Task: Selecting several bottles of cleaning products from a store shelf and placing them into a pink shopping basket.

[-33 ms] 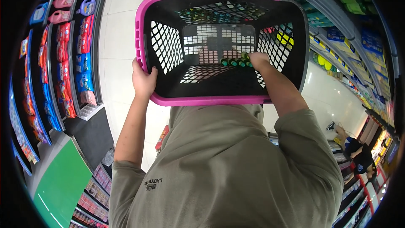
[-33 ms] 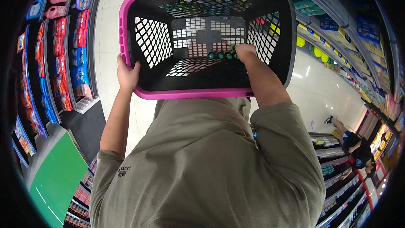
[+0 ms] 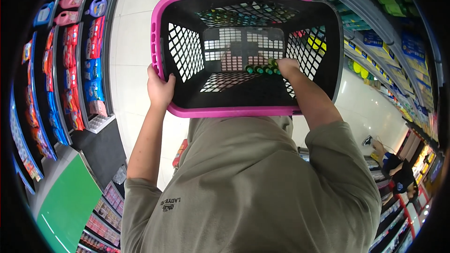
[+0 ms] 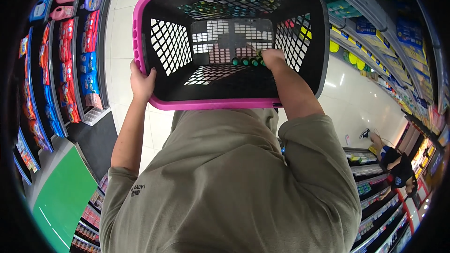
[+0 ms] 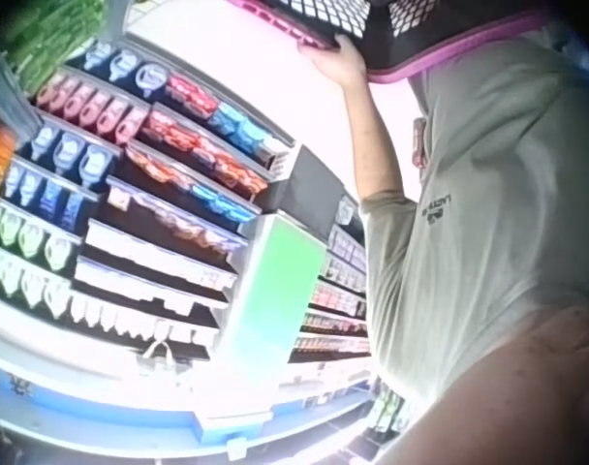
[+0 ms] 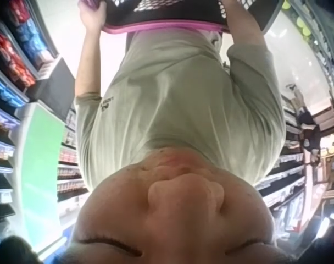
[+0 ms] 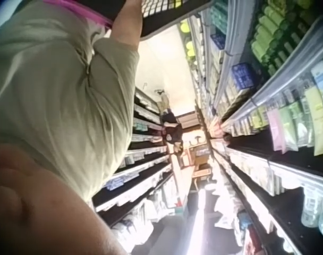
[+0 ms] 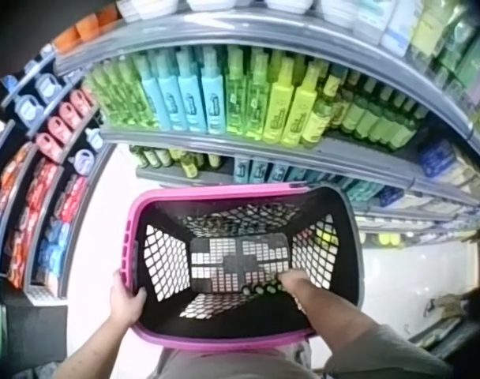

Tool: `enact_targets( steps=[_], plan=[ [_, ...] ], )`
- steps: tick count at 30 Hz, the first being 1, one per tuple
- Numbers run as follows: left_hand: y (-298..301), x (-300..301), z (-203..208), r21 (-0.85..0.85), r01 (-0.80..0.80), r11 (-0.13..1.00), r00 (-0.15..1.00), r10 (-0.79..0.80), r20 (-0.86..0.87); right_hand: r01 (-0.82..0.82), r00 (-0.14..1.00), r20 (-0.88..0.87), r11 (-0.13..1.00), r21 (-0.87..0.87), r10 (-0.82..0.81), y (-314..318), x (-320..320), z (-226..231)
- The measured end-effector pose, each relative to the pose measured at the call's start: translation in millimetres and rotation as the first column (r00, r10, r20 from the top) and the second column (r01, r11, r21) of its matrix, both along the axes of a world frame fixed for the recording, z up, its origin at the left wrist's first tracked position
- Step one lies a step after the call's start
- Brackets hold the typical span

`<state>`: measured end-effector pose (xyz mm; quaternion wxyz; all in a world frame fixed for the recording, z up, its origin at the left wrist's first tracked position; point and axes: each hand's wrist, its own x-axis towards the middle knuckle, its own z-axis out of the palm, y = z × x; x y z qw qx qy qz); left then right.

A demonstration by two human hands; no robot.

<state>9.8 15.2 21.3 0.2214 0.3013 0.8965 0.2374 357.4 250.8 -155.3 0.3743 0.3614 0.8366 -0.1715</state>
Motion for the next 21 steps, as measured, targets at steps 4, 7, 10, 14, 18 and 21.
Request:
enact_targets(
  steps=[4, 7, 10, 14, 18, 21],
  plan=[
    [-1, -2, -3, 0.060, 0.018, 0.998, 0.999, -0.016, -0.034, 0.001, 1.000, 0.027, 1.000, 0.005, -0.001, 4, -1, 2],
    [-4, -2, -5, 0.086, 0.037, 0.996, 0.998, -0.033, -0.055, 0.031, 1.000, -0.009, 0.999, 0.029, -0.030, 4, -3, 17],
    [-3, -2, -12, 0.102, 0.054, 0.993, 0.996, -0.046, -0.082, 0.089, 0.992, -0.089, 0.995, 0.046, -0.085, 7, -4, 45],
    [-6, -1, -10, 0.096, 0.041, 0.995, 0.997, -0.034, -0.075, 0.242, 0.849, -0.510, 0.959, 0.146, -0.137, 5, -1, 110],
    [-9, -4, -15, 0.107, 0.024, 0.994, 0.998, -0.018, -0.056, 0.505, 0.553, -0.833, 0.788, 0.352, 0.017, 2, 28, 164],
    [-8, -4, -13, 0.137, 0.039, 0.990, 0.997, -0.030, -0.067, 0.619, 0.567, -0.818, 0.604, 0.502, 0.098, -10, 68, 180]
  ],
)
